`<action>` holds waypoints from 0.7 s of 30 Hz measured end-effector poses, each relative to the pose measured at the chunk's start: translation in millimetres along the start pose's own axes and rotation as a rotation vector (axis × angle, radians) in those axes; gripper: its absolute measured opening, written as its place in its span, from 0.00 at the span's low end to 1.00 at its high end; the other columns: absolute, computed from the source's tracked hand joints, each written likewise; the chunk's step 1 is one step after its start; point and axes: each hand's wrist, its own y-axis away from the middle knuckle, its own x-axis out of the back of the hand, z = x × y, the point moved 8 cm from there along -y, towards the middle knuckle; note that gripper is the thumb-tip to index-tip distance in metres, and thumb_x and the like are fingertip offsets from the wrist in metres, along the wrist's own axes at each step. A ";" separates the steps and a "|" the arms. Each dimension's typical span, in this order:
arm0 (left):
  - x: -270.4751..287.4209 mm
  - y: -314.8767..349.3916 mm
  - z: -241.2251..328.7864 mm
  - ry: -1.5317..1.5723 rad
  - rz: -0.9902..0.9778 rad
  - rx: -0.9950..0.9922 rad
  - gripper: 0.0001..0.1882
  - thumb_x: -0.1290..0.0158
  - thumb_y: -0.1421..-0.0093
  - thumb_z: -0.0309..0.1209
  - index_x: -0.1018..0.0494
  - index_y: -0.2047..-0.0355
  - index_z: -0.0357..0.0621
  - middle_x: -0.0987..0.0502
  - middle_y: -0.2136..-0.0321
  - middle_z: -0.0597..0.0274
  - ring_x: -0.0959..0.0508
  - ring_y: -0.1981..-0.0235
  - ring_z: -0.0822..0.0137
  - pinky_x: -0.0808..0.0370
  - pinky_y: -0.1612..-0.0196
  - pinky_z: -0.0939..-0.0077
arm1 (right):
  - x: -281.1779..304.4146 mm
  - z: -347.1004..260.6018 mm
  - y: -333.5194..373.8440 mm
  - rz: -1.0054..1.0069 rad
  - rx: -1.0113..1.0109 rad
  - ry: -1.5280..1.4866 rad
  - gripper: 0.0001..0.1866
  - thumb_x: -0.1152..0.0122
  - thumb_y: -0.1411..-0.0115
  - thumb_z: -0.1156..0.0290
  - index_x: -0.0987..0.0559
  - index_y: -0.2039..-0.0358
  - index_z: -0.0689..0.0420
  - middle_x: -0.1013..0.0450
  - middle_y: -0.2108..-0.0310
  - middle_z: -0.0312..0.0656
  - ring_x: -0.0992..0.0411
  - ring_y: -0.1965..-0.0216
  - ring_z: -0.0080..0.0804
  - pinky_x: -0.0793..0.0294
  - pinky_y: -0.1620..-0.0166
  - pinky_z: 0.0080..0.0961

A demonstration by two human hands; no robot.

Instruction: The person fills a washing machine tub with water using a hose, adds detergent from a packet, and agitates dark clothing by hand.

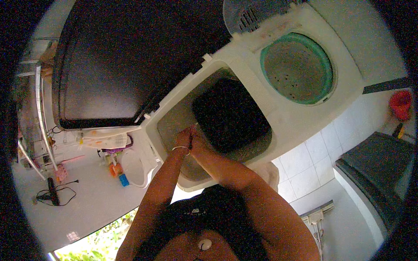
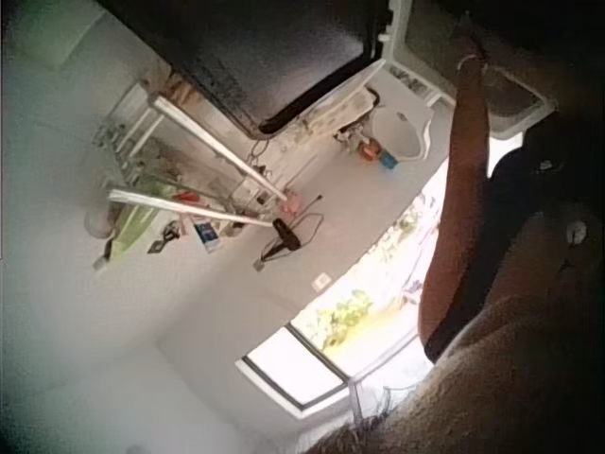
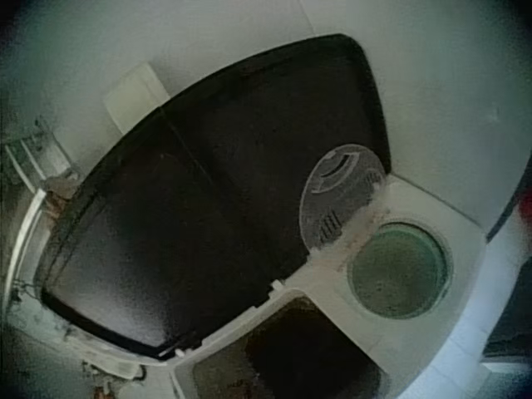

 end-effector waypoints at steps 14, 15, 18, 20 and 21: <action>-18.0 -17.5 -45.6 -1.048 0.160 -0.583 0.11 0.58 0.40 0.32 0.29 0.66 0.38 0.23 0.69 0.43 0.22 0.65 0.46 0.25 0.61 0.55 | -28.7 15.7 35.2 -0.071 -0.256 -0.103 0.18 0.58 0.35 0.55 0.25 0.60 0.55 0.26 0.60 0.43 0.30 0.57 0.41 0.30 0.52 0.42; -19.9 -19.7 -35.9 -0.999 0.125 -0.541 0.11 0.58 0.40 0.32 0.29 0.66 0.38 0.23 0.69 0.43 0.22 0.65 0.46 0.24 0.62 0.55 | -29.0 9.1 31.7 -0.072 -0.258 -0.108 0.18 0.59 0.35 0.55 0.25 0.61 0.55 0.26 0.60 0.43 0.30 0.57 0.42 0.31 0.52 0.43; -14.0 -4.3 10.4 -0.900 0.041 -0.412 0.10 0.56 0.41 0.30 0.29 0.66 0.37 0.23 0.69 0.41 0.22 0.66 0.45 0.23 0.63 0.55 | -27.0 2.2 21.9 -0.077 -0.274 -0.124 0.20 0.61 0.35 0.55 0.25 0.61 0.55 0.26 0.60 0.44 0.30 0.57 0.43 0.31 0.51 0.44; -9.8 2.4 17.6 -0.923 0.028 -0.357 0.11 0.56 0.42 0.31 0.28 0.66 0.37 0.23 0.68 0.41 0.22 0.66 0.45 0.23 0.63 0.55 | -25.7 6.9 18.1 -0.083 -0.315 -0.137 0.21 0.62 0.35 0.55 0.25 0.61 0.56 0.26 0.60 0.44 0.30 0.57 0.43 0.31 0.51 0.44; -8.2 3.6 21.1 -0.947 0.023 -0.339 0.11 0.56 0.42 0.31 0.28 0.66 0.37 0.23 0.68 0.41 0.21 0.66 0.45 0.23 0.63 0.55 | -24.8 10.0 14.4 -0.093 -0.330 -0.145 0.21 0.63 0.35 0.55 0.25 0.61 0.56 0.26 0.59 0.44 0.30 0.57 0.43 0.31 0.51 0.44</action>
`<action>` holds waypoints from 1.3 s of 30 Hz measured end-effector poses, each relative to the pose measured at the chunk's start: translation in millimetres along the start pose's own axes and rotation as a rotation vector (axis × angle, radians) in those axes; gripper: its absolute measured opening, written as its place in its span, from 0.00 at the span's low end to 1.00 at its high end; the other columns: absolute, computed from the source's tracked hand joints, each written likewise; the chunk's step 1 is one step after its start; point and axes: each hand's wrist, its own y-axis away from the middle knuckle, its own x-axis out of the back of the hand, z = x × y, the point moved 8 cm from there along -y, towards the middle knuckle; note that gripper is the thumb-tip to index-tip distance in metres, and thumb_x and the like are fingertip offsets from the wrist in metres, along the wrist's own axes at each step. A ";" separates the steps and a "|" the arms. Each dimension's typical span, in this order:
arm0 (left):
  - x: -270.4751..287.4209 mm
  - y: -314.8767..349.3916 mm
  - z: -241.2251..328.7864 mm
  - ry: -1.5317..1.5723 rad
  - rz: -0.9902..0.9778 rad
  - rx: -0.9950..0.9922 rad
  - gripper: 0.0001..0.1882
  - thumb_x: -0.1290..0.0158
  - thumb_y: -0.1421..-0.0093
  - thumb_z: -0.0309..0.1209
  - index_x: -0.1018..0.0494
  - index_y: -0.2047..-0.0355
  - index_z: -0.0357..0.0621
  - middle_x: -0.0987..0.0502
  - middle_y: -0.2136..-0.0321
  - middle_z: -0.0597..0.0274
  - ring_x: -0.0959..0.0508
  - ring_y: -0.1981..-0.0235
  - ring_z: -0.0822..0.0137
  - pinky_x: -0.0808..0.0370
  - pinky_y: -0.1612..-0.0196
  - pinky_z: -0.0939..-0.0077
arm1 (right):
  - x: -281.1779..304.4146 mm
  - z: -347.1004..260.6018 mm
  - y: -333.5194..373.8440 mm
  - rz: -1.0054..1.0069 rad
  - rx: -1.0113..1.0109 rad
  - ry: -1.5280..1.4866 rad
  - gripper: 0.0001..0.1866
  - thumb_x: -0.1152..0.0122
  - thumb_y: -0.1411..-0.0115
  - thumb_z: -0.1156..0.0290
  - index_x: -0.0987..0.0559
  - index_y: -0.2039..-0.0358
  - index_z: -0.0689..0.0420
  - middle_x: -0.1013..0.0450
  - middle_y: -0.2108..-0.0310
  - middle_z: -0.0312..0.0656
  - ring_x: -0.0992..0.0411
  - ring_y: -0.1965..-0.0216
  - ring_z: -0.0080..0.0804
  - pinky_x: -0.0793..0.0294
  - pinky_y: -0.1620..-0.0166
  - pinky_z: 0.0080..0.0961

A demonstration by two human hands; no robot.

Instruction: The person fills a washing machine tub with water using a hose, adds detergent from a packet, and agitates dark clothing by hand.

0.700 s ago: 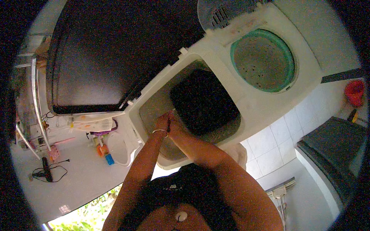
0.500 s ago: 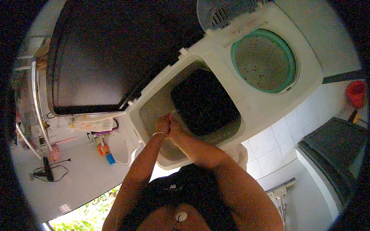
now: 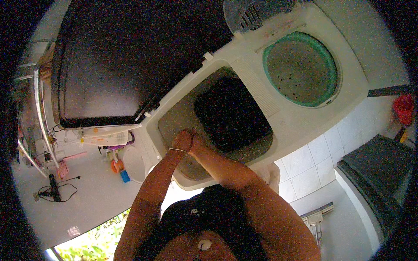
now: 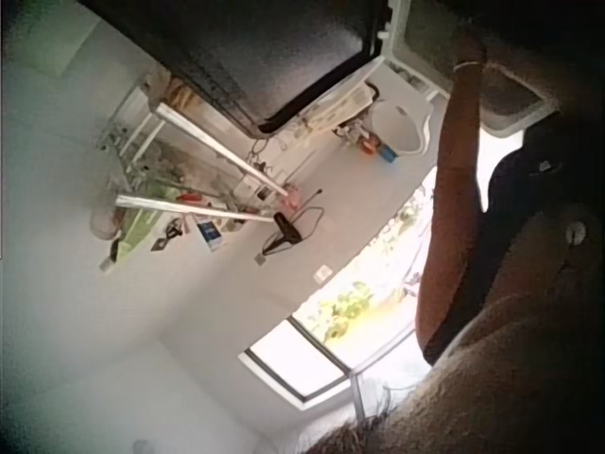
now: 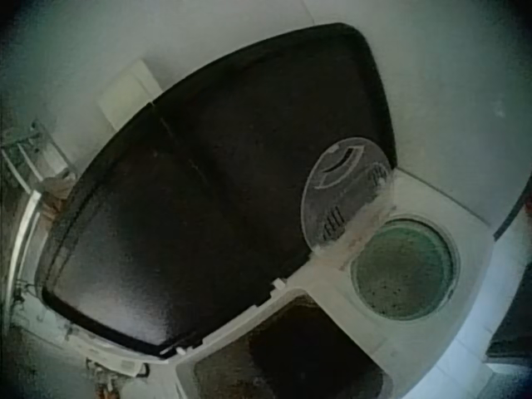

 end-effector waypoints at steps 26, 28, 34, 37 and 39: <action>115.5 56.6 22.3 -0.130 0.340 0.040 0.11 0.55 0.42 0.36 0.24 0.64 0.51 0.21 0.72 0.56 0.21 0.72 0.54 0.25 0.69 0.58 | -47.2 27.7 130.1 0.266 -0.066 0.387 0.19 0.55 0.38 0.53 0.28 0.59 0.55 0.28 0.59 0.49 0.31 0.63 0.41 0.30 0.56 0.43; 61.2 53.0 10.7 -0.206 0.150 -0.009 0.11 0.54 0.42 0.36 0.24 0.64 0.52 0.21 0.73 0.56 0.21 0.71 0.55 0.26 0.69 0.58 | -15.8 -8.5 131.8 0.168 0.087 0.853 0.23 0.51 0.38 0.54 0.32 0.52 0.59 0.29 0.55 0.49 0.31 0.60 0.37 0.30 0.59 0.37; 31.4 73.5 2.4 0.028 0.379 -0.242 0.12 0.54 0.40 0.37 0.22 0.65 0.49 0.21 0.71 0.54 0.21 0.67 0.56 0.26 0.65 0.58 | -172.2 -42.1 222.2 0.069 1.019 1.763 0.11 0.48 0.38 0.66 0.28 0.58 0.56 0.26 0.67 0.37 0.33 0.73 0.22 0.32 0.69 0.21; 25.1 79.6 -16.4 0.221 0.305 -0.215 0.13 0.51 0.40 0.40 0.23 0.66 0.47 0.22 0.73 0.55 0.22 0.71 0.56 0.27 0.71 0.59 | -294.7 52.8 259.9 -0.235 1.460 2.301 0.10 0.49 0.38 0.68 0.28 0.57 0.56 0.27 0.65 0.41 0.30 0.68 0.26 0.30 0.63 0.25; 33.5 90.0 -50.4 0.463 0.706 -0.279 0.16 0.51 0.40 0.44 0.24 0.67 0.45 0.23 0.75 0.58 0.24 0.76 0.60 0.31 0.77 0.63 | -350.3 138.9 287.0 -0.527 1.940 2.449 0.13 0.46 0.41 0.71 0.29 0.54 0.55 0.28 0.60 0.43 0.30 0.62 0.34 0.30 0.58 0.31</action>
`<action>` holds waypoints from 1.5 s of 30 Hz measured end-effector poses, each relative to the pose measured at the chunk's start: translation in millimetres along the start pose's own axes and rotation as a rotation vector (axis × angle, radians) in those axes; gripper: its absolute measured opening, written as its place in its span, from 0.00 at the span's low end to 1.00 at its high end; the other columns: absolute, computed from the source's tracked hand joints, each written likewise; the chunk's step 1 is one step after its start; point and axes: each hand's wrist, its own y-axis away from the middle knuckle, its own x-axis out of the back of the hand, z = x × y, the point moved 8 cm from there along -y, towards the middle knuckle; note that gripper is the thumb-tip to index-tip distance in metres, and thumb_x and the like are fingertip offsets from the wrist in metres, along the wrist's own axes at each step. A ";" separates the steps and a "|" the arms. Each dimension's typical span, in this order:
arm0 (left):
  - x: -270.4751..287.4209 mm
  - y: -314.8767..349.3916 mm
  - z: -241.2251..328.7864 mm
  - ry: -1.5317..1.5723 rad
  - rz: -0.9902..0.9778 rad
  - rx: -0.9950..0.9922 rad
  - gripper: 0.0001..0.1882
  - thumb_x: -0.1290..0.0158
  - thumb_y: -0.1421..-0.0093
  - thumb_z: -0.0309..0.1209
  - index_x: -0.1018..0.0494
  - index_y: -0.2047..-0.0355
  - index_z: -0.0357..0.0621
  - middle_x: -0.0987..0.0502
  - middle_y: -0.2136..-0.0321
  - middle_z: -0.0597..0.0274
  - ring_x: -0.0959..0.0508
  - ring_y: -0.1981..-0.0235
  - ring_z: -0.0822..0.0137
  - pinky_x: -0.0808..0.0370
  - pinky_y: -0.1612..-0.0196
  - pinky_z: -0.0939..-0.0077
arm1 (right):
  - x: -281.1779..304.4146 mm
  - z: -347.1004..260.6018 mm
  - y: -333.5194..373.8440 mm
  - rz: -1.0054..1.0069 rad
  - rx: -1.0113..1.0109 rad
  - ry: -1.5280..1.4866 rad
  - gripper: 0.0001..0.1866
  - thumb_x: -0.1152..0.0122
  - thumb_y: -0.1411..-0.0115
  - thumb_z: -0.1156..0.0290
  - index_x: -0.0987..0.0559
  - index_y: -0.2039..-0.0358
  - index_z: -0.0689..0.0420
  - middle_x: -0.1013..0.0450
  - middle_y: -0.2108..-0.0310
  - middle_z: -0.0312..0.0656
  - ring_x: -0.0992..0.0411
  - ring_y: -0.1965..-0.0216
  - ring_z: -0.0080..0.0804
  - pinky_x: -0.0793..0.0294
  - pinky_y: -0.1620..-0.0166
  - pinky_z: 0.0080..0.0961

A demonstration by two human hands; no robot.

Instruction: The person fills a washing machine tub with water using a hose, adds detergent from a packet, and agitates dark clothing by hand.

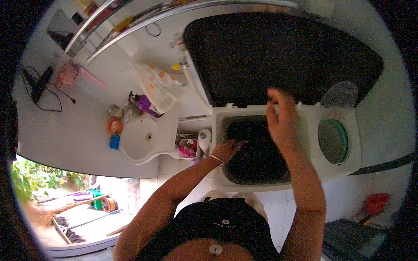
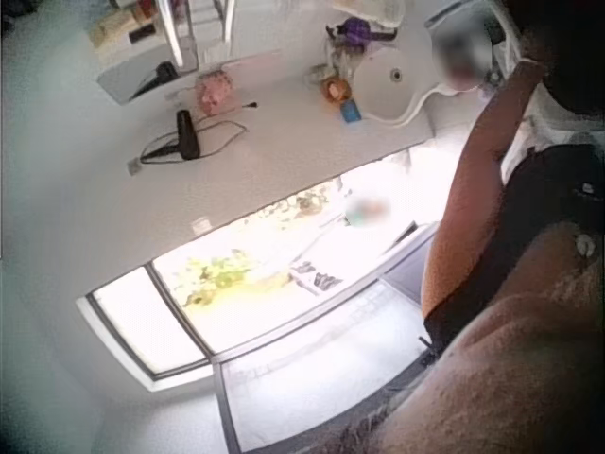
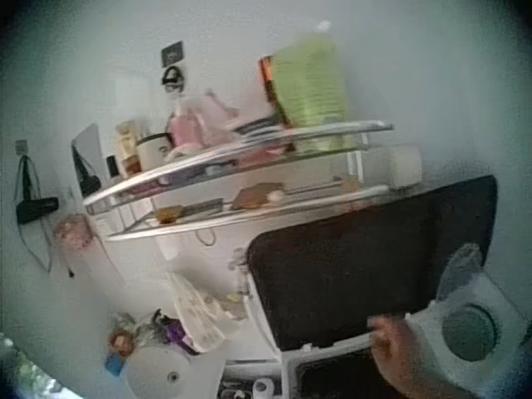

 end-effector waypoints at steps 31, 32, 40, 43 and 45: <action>24.7 241.7 -451.4 -0.089 0.077 0.718 0.17 0.43 0.51 0.39 0.25 0.62 0.45 0.21 0.71 0.59 0.22 0.70 0.63 0.24 0.70 0.67 | -20.9 -37.1 -179.4 -0.134 0.331 0.747 0.41 0.37 0.55 0.85 0.41 0.41 0.46 0.44 0.41 0.44 0.43 0.40 0.46 0.38 0.41 0.43; 21.1 252.8 -467.3 0.056 0.072 0.831 0.16 0.43 0.50 0.39 0.24 0.63 0.47 0.21 0.70 0.59 0.21 0.69 0.62 0.24 0.69 0.67 | -21.3 -35.6 -180.5 -0.122 0.343 0.727 0.40 0.38 0.54 0.85 0.41 0.41 0.47 0.44 0.40 0.44 0.44 0.40 0.46 0.37 0.41 0.43; 26.8 245.2 -422.1 -0.309 -0.222 0.849 0.12 0.51 0.45 0.41 0.23 0.73 0.50 0.21 0.74 0.58 0.20 0.70 0.60 0.24 0.68 0.64 | -16.9 -35.7 -180.0 -0.109 0.288 0.755 0.31 0.40 0.48 0.80 0.37 0.44 0.50 0.37 0.45 0.46 0.39 0.43 0.47 0.36 0.42 0.41; 67.7 283.0 -428.4 -0.319 -0.019 0.953 0.14 0.50 0.47 0.43 0.22 0.75 0.49 0.21 0.74 0.55 0.20 0.69 0.57 0.25 0.66 0.61 | -17.2 -53.4 -177.4 -0.063 0.263 0.745 0.28 0.40 0.48 0.79 0.35 0.46 0.51 0.33 0.49 0.45 0.35 0.46 0.46 0.33 0.44 0.41; 72.8 286.1 -415.2 -0.154 0.078 1.052 0.18 0.49 0.51 0.46 0.21 0.74 0.45 0.22 0.71 0.47 0.22 0.66 0.47 0.27 0.61 0.55 | -7.4 -63.1 -165.6 -0.030 0.238 0.744 0.25 0.43 0.46 0.80 0.34 0.48 0.52 0.32 0.50 0.45 0.34 0.48 0.44 0.33 0.46 0.39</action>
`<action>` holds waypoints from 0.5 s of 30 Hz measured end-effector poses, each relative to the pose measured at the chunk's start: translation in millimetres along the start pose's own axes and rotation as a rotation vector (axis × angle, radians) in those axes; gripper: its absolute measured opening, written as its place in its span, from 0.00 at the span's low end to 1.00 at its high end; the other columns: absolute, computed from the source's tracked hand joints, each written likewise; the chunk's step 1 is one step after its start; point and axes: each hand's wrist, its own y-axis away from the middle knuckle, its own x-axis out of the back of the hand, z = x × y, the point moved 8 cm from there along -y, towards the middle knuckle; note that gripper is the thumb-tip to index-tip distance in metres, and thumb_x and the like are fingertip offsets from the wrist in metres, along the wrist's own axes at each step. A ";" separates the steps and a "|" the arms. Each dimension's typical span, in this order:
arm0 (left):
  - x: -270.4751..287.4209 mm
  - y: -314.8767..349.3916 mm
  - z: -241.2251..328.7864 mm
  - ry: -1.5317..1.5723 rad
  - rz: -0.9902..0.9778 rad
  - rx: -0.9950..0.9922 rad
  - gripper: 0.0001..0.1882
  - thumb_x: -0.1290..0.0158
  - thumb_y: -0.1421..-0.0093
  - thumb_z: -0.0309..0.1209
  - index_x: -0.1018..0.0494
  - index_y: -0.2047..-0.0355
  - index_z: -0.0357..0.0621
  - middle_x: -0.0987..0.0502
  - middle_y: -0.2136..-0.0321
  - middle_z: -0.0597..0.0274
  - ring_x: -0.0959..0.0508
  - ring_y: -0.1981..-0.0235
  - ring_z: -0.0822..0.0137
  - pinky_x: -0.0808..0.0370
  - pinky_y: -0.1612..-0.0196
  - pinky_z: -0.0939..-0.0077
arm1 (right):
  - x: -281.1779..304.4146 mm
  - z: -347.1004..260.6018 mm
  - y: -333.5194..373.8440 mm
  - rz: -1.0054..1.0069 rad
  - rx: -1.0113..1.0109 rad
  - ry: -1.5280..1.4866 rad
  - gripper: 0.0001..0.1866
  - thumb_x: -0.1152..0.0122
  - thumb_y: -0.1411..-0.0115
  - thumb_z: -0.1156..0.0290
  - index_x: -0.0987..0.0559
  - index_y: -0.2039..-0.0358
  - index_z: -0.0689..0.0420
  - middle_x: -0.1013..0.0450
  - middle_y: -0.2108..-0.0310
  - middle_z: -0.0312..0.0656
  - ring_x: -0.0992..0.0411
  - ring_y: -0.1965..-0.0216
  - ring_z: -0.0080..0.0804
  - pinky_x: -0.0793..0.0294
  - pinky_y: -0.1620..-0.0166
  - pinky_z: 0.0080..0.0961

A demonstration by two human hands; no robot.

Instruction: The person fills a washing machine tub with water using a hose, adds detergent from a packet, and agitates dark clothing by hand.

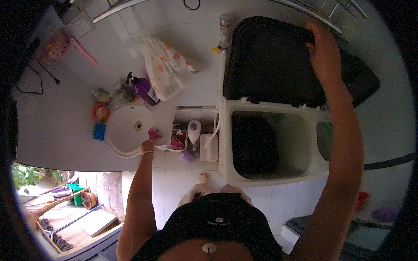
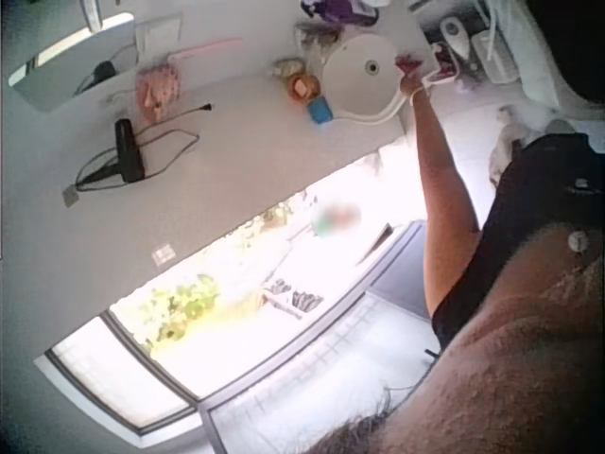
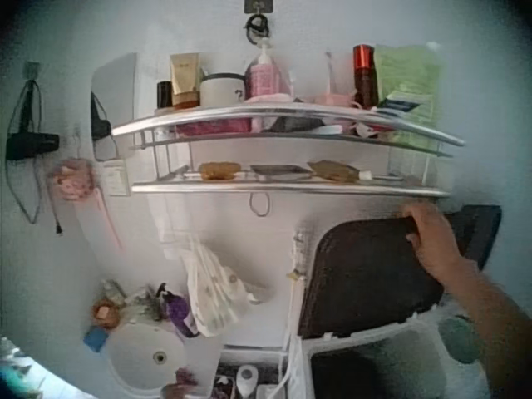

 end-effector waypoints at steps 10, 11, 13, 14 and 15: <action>68.8 45.8 18.2 0.035 0.286 0.115 0.16 0.44 0.56 0.35 0.23 0.69 0.38 0.23 0.71 0.46 0.24 0.67 0.47 0.26 0.59 0.60 | 51.3 -13.2 63.5 0.039 0.094 0.084 0.21 0.40 0.49 0.81 0.29 0.54 0.54 0.30 0.56 0.44 0.29 0.55 0.40 0.28 0.55 0.36; 77.0 49.3 32.4 0.190 0.230 0.062 0.16 0.44 0.55 0.34 0.24 0.67 0.37 0.23 0.70 0.48 0.24 0.66 0.50 0.26 0.60 0.63 | 55.7 -12.8 71.7 0.023 0.087 0.044 0.20 0.40 0.50 0.81 0.29 0.55 0.55 0.30 0.56 0.44 0.29 0.56 0.41 0.29 0.55 0.36; 97.2 62.1 72.2 0.500 0.108 -0.046 0.15 0.45 0.51 0.32 0.25 0.65 0.35 0.23 0.67 0.51 0.24 0.66 0.54 0.26 0.60 0.68 | 68.3 -17.4 90.0 -0.011 0.076 -0.031 0.18 0.38 0.51 0.79 0.27 0.57 0.56 0.30 0.58 0.45 0.30 0.57 0.41 0.29 0.56 0.36; 111.1 88.6 108.7 0.872 -0.045 -0.028 0.14 0.47 0.48 0.32 0.26 0.63 0.36 0.23 0.65 0.54 0.24 0.65 0.58 0.27 0.60 0.70 | 69.5 -21.2 101.5 -0.098 0.047 -0.027 0.18 0.38 0.52 0.79 0.27 0.58 0.56 0.30 0.59 0.45 0.30 0.57 0.41 0.29 0.57 0.36; 139.5 128.6 154.4 1.237 -0.198 0.003 0.13 0.49 0.44 0.32 0.26 0.61 0.37 0.24 0.63 0.58 0.24 0.65 0.62 0.27 0.61 0.73 | 69.1 -28.4 113.5 -0.183 0.021 -0.036 0.18 0.37 0.54 0.79 0.27 0.59 0.56 0.30 0.60 0.45 0.30 0.58 0.42 0.30 0.57 0.36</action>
